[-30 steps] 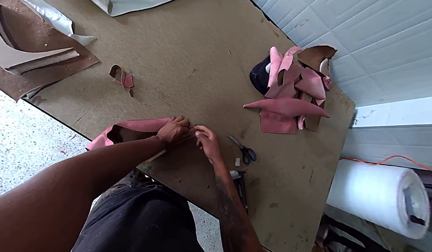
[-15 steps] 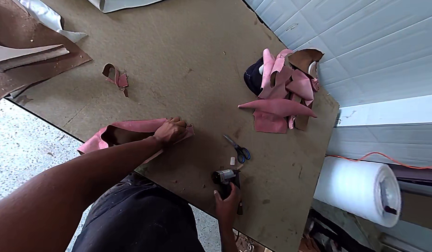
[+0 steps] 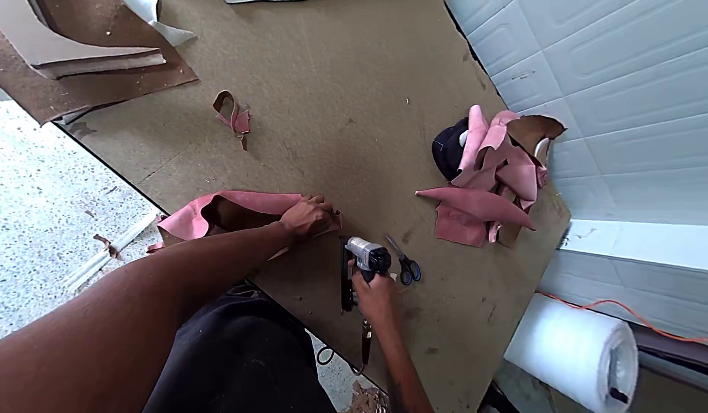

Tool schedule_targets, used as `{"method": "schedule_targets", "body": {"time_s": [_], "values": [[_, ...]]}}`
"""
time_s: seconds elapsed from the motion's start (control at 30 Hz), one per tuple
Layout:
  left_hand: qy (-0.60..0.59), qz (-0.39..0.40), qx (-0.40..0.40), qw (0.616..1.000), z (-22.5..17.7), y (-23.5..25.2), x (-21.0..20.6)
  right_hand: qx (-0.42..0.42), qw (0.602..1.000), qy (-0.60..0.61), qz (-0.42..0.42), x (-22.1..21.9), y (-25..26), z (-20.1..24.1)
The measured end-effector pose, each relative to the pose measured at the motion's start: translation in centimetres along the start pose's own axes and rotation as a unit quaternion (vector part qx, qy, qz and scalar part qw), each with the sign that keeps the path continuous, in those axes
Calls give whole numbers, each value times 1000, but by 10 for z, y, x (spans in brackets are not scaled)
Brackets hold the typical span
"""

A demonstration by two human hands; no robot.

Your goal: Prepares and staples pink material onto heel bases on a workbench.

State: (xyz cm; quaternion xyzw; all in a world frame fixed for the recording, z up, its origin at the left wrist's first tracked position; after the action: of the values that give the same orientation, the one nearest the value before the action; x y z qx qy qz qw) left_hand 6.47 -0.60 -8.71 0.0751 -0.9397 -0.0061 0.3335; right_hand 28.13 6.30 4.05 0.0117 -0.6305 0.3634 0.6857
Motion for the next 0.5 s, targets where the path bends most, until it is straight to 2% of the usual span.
{"method": "schedule_targets", "body": {"time_s": [0.13, 0.5], "values": [[2, -3, 8, 1000, -1, 0, 4, 18, 999, -47, 9, -4, 24, 22], [14, -8, 11, 1000, -7, 1, 5, 14, 992, -114, 54, -5, 33, 41]]}}
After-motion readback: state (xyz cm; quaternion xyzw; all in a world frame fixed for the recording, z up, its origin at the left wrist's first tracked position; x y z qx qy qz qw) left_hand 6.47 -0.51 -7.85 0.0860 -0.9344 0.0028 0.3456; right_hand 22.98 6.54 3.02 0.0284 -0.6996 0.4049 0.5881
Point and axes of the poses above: each hand's wrist, its own y-axis towards the middle knuckle, its own x-axis out of the back of the hand, z = x × y, the point moved 4 cm from there along y, towards the middle knuckle, and after that the axes turned 14 degrees about -y, right-handed, at the moved point
